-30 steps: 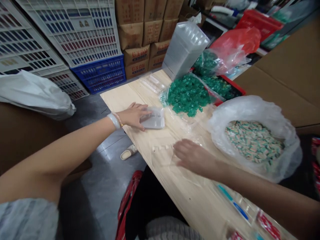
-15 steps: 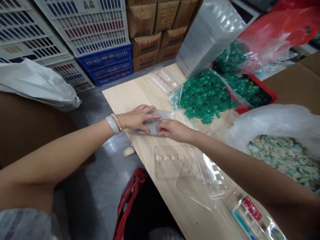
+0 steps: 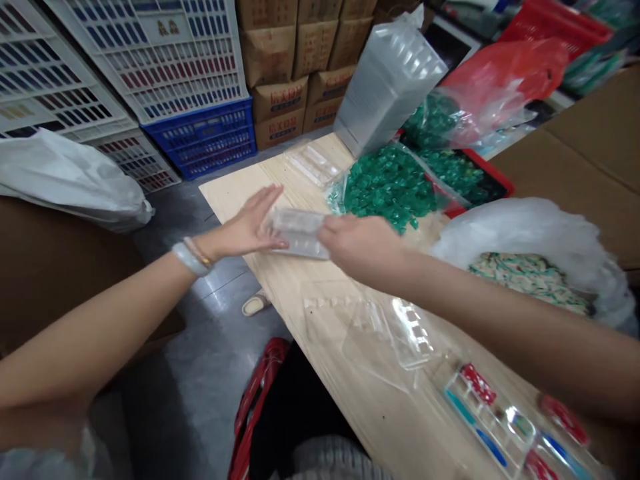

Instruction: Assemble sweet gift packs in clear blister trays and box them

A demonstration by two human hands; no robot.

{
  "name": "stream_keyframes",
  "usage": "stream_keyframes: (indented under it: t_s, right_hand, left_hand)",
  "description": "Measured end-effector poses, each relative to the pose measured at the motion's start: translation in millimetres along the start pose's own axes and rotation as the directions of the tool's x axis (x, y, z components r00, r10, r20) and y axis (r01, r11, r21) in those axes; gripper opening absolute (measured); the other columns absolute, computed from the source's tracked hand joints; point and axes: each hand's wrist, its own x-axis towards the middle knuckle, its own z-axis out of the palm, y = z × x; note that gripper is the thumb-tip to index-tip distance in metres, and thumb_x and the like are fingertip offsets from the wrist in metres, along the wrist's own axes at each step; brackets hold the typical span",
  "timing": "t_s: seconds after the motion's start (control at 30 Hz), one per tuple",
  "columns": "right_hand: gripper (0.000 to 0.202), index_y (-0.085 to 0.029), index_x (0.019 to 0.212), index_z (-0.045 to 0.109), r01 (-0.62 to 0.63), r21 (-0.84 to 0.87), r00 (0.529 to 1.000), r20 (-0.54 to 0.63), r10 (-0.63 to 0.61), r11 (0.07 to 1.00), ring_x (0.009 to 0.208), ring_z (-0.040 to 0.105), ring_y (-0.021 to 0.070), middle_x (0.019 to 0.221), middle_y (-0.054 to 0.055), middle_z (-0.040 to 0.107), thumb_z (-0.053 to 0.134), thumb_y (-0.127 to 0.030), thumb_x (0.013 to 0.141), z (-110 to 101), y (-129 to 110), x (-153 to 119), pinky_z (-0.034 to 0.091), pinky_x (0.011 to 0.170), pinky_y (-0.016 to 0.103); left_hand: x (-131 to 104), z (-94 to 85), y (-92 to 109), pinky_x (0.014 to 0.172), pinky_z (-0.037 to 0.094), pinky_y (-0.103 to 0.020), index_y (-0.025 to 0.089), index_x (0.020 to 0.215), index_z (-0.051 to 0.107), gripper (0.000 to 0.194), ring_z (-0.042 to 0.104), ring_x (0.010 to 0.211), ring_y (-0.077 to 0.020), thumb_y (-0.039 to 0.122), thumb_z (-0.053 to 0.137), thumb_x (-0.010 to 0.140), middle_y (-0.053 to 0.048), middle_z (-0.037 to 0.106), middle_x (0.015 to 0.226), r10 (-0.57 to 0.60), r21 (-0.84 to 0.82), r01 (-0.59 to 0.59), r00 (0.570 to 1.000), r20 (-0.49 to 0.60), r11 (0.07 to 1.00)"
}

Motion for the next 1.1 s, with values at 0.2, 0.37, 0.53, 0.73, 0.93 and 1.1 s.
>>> stream_keyframes:
  t_s: [0.2,0.37,0.53,0.73,0.93,1.1]
  right_hand:
    - [0.016,-0.022,0.073,0.057,0.169,-0.040,0.913,0.384,-0.141,0.985,0.064,0.054,0.0184,0.073,0.005,0.060,0.057,-0.007,0.069,31,-10,-127,0.039,0.053,0.031]
    - [0.017,-0.016,0.092,0.058,0.016,0.226,0.993,0.112,-0.042,0.974,0.085,0.057,0.0203,0.090,0.009,0.061,0.048,-0.027,0.085,67,0,-57,0.045,0.073,0.033]
    - [0.009,-0.012,0.084,0.060,0.026,0.481,0.999,-0.030,-0.014,0.876,0.083,0.054,0.0164,0.086,0.007,0.060,0.057,-0.017,0.078,82,27,42,0.041,0.076,0.028]
    - [0.006,-0.014,0.076,0.060,0.044,0.571,0.997,0.021,-0.068,0.820,0.080,0.052,0.0144,0.080,0.004,0.057,0.054,-0.013,0.078,95,39,53,0.038,0.075,0.027]
    - [0.005,-0.015,0.072,0.059,0.023,0.623,0.992,0.084,-0.096,0.782,0.072,0.049,0.0126,0.073,0.001,0.055,0.055,-0.015,0.076,88,43,56,0.036,0.068,0.024]
    - [0.006,-0.014,0.072,0.059,0.023,0.663,0.988,0.100,-0.119,0.748,0.071,0.049,0.0116,0.073,0.001,0.055,0.054,-0.014,0.076,89,47,58,0.036,0.068,0.023]
  left_hand:
    - [32,9.1,7,0.104,0.007,-0.051,0.022,0.138,0.023,0.103,0.002,0.132,-0.0390,0.068,0.060,0.053,-0.014,0.005,0.147,0.096,0.061,-0.116,0.961,0.259,0.991]
    - [51,22.9,6,0.104,0.014,-0.044,0.028,0.134,0.032,0.082,0.021,0.128,-0.0322,0.061,0.057,0.063,-0.007,0.021,0.145,0.091,0.103,-0.130,0.943,0.321,0.986]
    - [56,29.3,-12,0.100,0.018,-0.046,0.035,0.131,0.035,0.079,0.025,0.124,-0.0314,0.059,0.061,0.060,-0.004,0.025,0.142,0.124,0.035,-0.146,0.926,0.357,0.989]
    - [65,37.2,-22,0.098,0.018,-0.045,0.037,0.129,0.037,0.071,0.027,0.120,-0.0305,0.053,0.059,0.063,-0.001,0.026,0.140,0.125,0.000,-0.133,0.929,0.348,0.991]
    - [65,33.5,-20,0.099,0.016,-0.045,0.035,0.129,0.037,0.074,0.024,0.120,-0.0317,0.054,0.060,0.061,-0.002,0.028,0.139,0.141,-0.001,-0.151,0.915,0.378,0.988]
    - [66,34.6,-19,0.098,0.017,-0.044,0.034,0.129,0.037,0.078,0.024,0.119,-0.0314,0.056,0.062,0.058,-0.004,0.028,0.138,0.144,0.005,-0.158,0.910,0.389,0.987]
